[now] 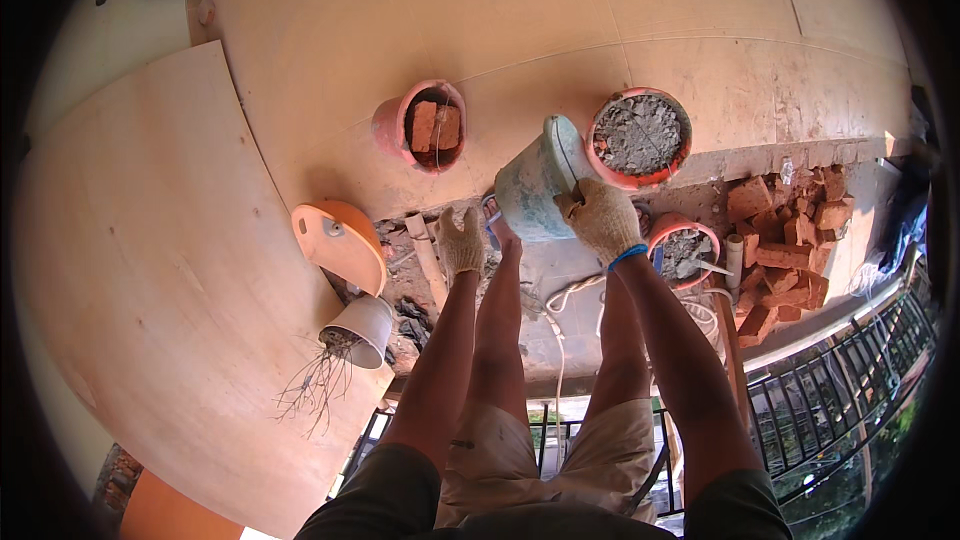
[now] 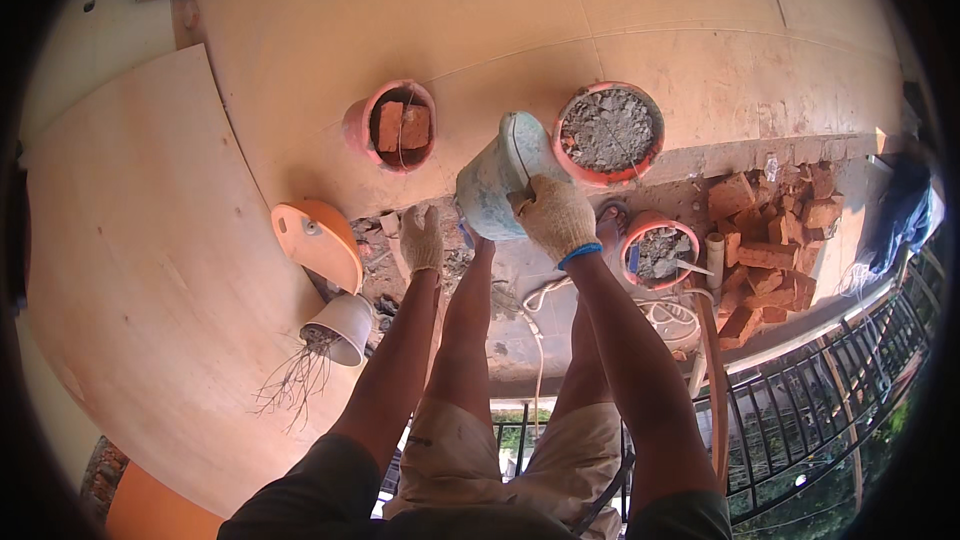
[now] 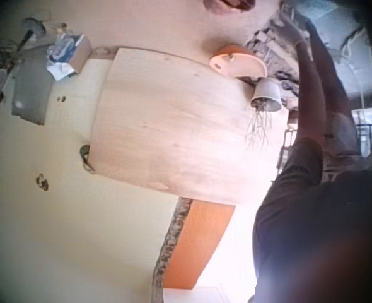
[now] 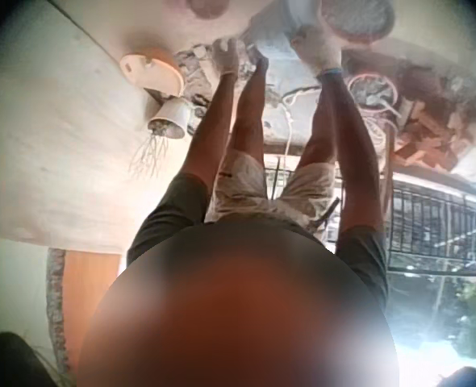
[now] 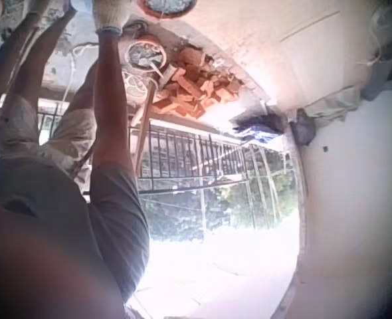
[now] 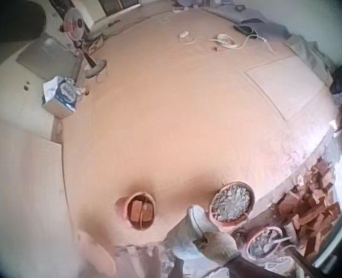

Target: The person loads bricks and rubble into buckets and uses a rope and pulley system to hoist them from a lower level to a balcony. The person repeatedly ties buckets to the rope, pulls them up, and unloads them.

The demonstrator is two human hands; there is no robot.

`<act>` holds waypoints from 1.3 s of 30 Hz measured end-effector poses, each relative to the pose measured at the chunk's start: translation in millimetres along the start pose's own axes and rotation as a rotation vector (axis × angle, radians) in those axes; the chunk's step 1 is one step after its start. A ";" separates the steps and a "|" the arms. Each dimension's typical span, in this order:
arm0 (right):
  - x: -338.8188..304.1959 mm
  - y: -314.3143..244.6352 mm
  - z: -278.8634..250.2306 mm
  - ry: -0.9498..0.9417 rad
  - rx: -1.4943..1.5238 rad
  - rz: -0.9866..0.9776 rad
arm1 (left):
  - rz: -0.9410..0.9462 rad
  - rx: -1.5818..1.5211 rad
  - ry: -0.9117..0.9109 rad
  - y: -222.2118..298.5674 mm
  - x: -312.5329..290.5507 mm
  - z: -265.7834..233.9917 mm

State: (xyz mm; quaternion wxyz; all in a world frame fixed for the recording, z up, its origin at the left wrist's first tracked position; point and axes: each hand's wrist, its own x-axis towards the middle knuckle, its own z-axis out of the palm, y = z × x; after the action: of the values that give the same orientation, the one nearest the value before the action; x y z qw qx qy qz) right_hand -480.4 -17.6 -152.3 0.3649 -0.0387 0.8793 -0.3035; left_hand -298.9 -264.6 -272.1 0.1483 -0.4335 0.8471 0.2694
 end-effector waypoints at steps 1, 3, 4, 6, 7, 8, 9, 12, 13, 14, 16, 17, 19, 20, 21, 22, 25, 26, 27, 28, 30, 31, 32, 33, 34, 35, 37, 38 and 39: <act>15.2 -3.4 -0.1 0.038 0.009 0.049 | -0.034 0.007 0.165 46.9 10.5 -8.7; 45.5 -27.9 10.3 0.109 -0.050 0.015 | 0.030 -0.069 0.299 81.5 40.8 -26.9; 61.5 -44.8 15.7 0.147 -0.109 -0.037 | 0.116 -0.059 0.323 86.2 62.6 -30.0; 95.1 -74.8 25.1 0.200 -0.241 -0.102 | 0.282 -0.028 0.350 98.0 100.9 -28.7; 111.9 -83.8 30.7 0.241 -0.339 -0.136 | 0.365 -0.014 0.356 105.6 117.9 -26.2; 132.0 -86.4 39.2 0.254 -0.387 -0.170 | 0.273 -0.208 0.034 100.6 141.4 -23.3; 150.0 -85.2 53.1 0.266 -0.429 -0.207 | 0.175 -0.396 -0.283 86.5 166.0 -19.0; 178.5 -55.2 71.9 0.206 -0.459 -0.122 | -0.082 -0.688 -0.549 83.5 188.5 -16.9; 173.7 -63.8 76.1 0.303 -0.388 -0.158 | -0.180 -0.729 -0.492 73.6 188.7 -26.8; 159.3 -83.6 77.8 0.403 -0.316 -0.199 | -0.231 -0.755 -0.388 63.2 187.0 -39.6; 124.1 -87.9 68.1 0.525 -0.146 -0.189 | -0.129 -0.642 -0.382 69.7 149.5 -72.8; 105.6 -81.1 68.4 0.474 -0.022 -0.173 | -0.039 -0.611 -0.348 66.7 135.0 -87.3; 70.0 -41.2 86.8 0.185 0.184 -0.075 | -0.078 -0.637 -0.367 58.7 111.1 -134.3; 49.7 -16.5 92.6 0.042 0.144 -0.020 | -0.128 -0.762 -0.404 66.2 100.4 -149.3; 23.1 2.4 104.4 -0.008 0.045 -0.040 | -0.132 -0.750 -0.424 73.5 84.0 -159.5; -4.3 13.8 111.6 -0.058 -0.056 -0.059 | -0.135 -0.740 -0.445 81.2 66.8 -166.8; -71.8 -1.4 92.1 0.022 -0.088 -0.150 | -0.273 -0.863 -0.705 96.0 0.2 -177.6; -83.4 4.8 80.0 0.068 -0.142 -0.216 | -0.302 -0.838 -0.777 109.6 -28.1 -177.4; -96.0 11.1 61.4 0.116 -0.200 -0.278 | -0.323 -0.765 -0.788 141.4 -58.6 -184.5; -110.4 22.1 42.7 0.168 -0.271 -0.332 | -0.350 -0.776 -0.844 150.9 -80.4 -183.5; -129.3 57.0 15.3 0.069 -0.335 -0.490 | -0.281 -0.640 -0.953 169.1 -119.4 -177.8; -139.2 81.8 8.5 -0.022 -0.370 -0.524 | -0.234 -0.570 -1.001 180.5 -135.8 -171.1; -149.5 103.6 2.2 -0.010 -0.358 -0.579 | -0.244 -0.541 -1.030 195.7 -153.7 -165.3; -159.4 125.5 1.7 -0.010 -0.397 -0.621 | -0.253 -0.509 -1.060 212.2 -171.6 -159.6; -171.9 141.5 -1.7 0.060 -0.375 -0.623 | -0.268 -0.476 -1.086 226.5 -189.0 -151.0; -183.6 159.0 -2.4 0.132 -0.355 -0.627 | -0.208 -0.416 -1.151 236.5 -202.4 -137.2; -208.0 196.3 -9.0 0.107 -0.396 -0.556 | -0.083 -0.286 -1.272 256.6 -227.1 -107.7; -215.5 207.9 -16.3 0.142 -0.398 -0.576 | -0.137 -0.256 -1.280 271.9 -238.7 -95.2; -222.2 227.8 -6.3 0.139 -0.176 -0.536 | 0.208 -0.129 -1.282 286.3 -246.7 -79.9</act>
State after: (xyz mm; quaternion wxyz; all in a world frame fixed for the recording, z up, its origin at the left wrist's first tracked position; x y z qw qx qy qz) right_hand -287.2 235.1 -139.5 0.2058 -0.2802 0.8836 -0.3136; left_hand -390.3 -12.7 6.1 0.5709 -0.1105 0.6103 0.5380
